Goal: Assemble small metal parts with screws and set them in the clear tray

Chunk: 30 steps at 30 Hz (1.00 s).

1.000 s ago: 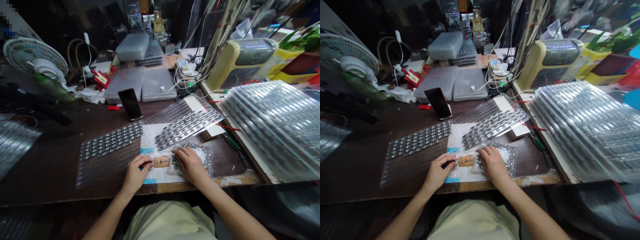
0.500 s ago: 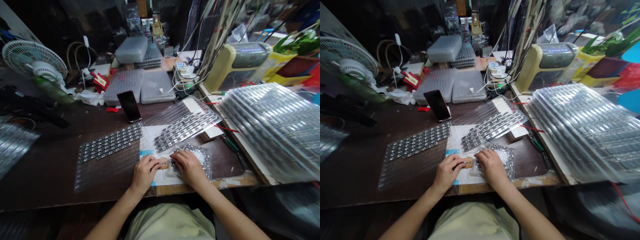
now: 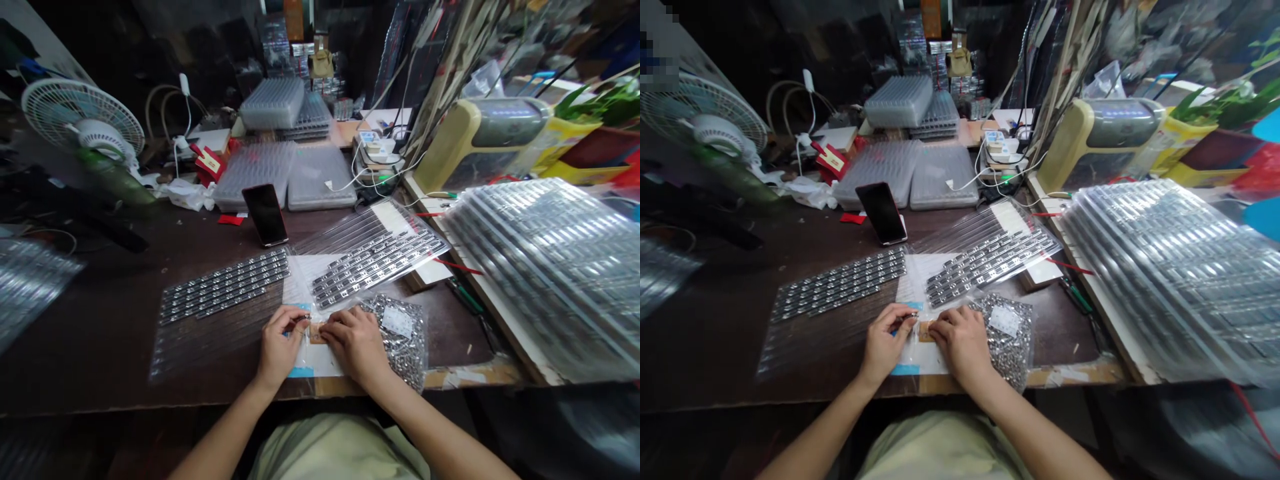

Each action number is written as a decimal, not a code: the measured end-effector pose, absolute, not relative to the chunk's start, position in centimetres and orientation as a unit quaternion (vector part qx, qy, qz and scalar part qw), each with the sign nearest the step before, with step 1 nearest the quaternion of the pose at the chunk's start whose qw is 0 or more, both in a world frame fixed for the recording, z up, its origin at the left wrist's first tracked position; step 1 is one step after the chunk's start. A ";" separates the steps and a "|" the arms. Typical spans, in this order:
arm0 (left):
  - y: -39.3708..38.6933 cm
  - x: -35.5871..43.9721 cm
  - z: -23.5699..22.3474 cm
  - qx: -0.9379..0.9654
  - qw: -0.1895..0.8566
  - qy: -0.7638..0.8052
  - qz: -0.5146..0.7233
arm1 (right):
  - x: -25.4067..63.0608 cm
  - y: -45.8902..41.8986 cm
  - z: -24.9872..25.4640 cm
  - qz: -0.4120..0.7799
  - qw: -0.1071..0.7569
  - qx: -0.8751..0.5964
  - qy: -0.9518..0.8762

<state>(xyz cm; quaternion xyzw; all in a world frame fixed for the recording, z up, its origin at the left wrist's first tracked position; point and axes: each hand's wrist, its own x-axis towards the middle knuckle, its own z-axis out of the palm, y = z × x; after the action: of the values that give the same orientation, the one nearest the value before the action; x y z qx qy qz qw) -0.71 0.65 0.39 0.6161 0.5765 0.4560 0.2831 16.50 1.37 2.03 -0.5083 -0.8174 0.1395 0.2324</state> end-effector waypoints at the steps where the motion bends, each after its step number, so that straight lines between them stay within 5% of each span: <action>1: 0.7 -0.7 0.4 0.613 0.288 0.578 0.456 | 16.5 1.4 2.0 0.139 0.228 -0.507 -0.820; 12: 1.1 0.5 1.4 0.675 0.265 0.565 0.394 | 20.4 1.3 2.9 -0.006 0.126 -0.546 -0.829; 30: 0.8 2.2 0.2 0.773 0.219 0.501 0.321 | 20.4 1.3 2.1 0.049 0.170 -0.540 -0.823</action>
<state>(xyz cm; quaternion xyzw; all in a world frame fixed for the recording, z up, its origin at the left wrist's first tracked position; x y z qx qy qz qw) 2.23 0.81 0.23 0.7730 0.5013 0.3215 0.2189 20.36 1.29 2.10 -0.5395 -0.8231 0.0491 0.1703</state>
